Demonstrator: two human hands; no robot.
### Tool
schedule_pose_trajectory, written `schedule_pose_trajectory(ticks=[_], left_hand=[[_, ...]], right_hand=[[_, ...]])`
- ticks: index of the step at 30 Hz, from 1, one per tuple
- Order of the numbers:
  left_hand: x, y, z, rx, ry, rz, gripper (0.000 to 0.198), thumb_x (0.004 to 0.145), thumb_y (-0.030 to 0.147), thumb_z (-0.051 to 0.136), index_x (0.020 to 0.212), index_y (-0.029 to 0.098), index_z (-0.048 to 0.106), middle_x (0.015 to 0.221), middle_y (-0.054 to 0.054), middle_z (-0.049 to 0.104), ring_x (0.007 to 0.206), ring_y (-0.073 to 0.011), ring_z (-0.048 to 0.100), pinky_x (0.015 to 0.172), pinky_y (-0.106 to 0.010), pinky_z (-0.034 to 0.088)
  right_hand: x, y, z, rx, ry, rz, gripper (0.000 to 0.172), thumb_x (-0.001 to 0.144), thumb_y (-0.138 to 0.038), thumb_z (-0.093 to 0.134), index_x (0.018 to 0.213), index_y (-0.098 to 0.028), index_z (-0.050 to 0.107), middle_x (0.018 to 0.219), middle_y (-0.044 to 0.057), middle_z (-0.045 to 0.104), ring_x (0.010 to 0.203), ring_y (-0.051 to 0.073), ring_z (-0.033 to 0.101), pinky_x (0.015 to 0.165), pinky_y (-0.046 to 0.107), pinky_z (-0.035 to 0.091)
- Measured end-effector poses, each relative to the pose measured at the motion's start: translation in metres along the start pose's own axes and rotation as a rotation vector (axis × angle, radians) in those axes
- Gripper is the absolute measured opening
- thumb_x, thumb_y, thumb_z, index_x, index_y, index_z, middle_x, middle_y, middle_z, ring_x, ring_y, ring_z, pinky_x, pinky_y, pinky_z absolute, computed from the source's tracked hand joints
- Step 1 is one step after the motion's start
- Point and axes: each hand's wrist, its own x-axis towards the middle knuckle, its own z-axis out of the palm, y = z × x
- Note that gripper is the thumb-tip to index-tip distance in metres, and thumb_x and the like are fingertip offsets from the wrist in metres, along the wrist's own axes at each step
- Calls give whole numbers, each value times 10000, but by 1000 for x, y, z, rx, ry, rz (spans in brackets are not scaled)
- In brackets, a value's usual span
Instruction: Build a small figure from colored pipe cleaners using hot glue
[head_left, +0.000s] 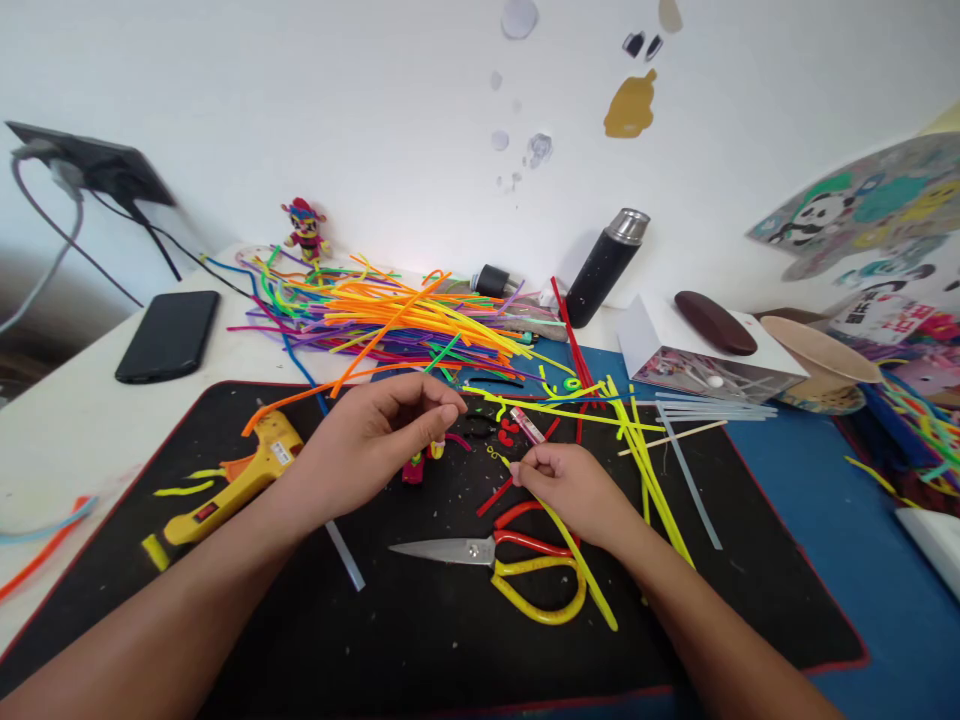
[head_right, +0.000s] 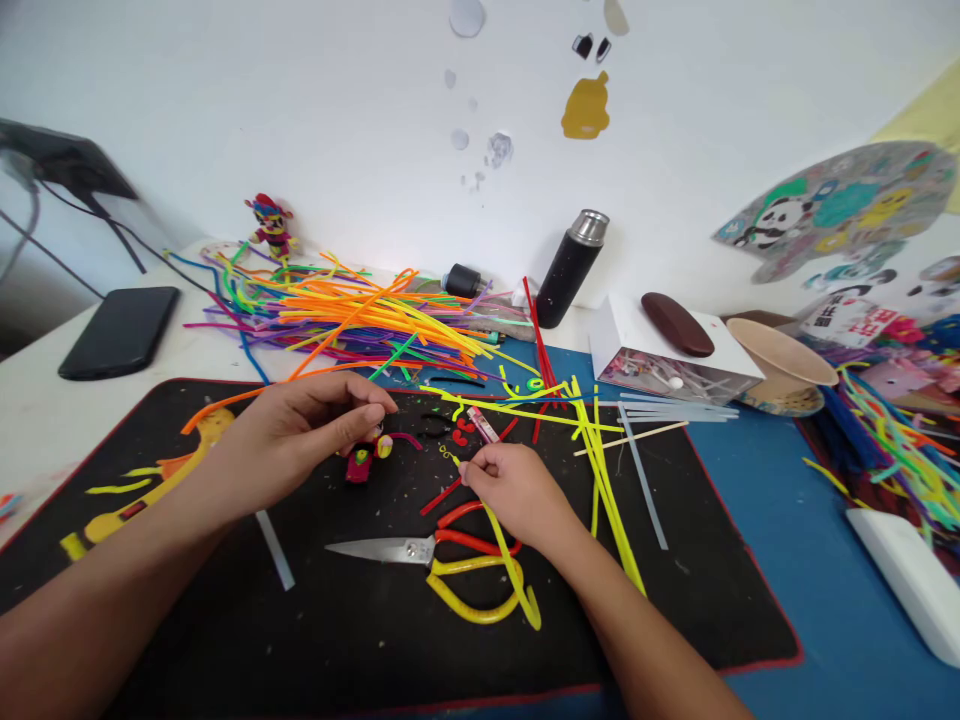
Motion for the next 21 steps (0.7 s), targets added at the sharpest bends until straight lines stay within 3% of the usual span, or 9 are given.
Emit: schedule_pose_trajectory(ticks=[15,21], left_hand=[[0,-6,0,61,-4,13,302,967,494,669,955,195,712,816,-25,716,697,-150,616,630,-240,488],[1,-5,0,125,18,55,298,969,481,657,974,190,717,848,-27,729,733,-160,635,667,-247,505]], right_hand=[[-1,2,1,9,3,-4,380,888,-516,614,650,-223,573,604,-36,436,576,144,362,566,289,271],[-11,1,2,174,62,-73,377,908,-534,602,714,-211,589,632,-44,413,596,138,347,567,280,270]])
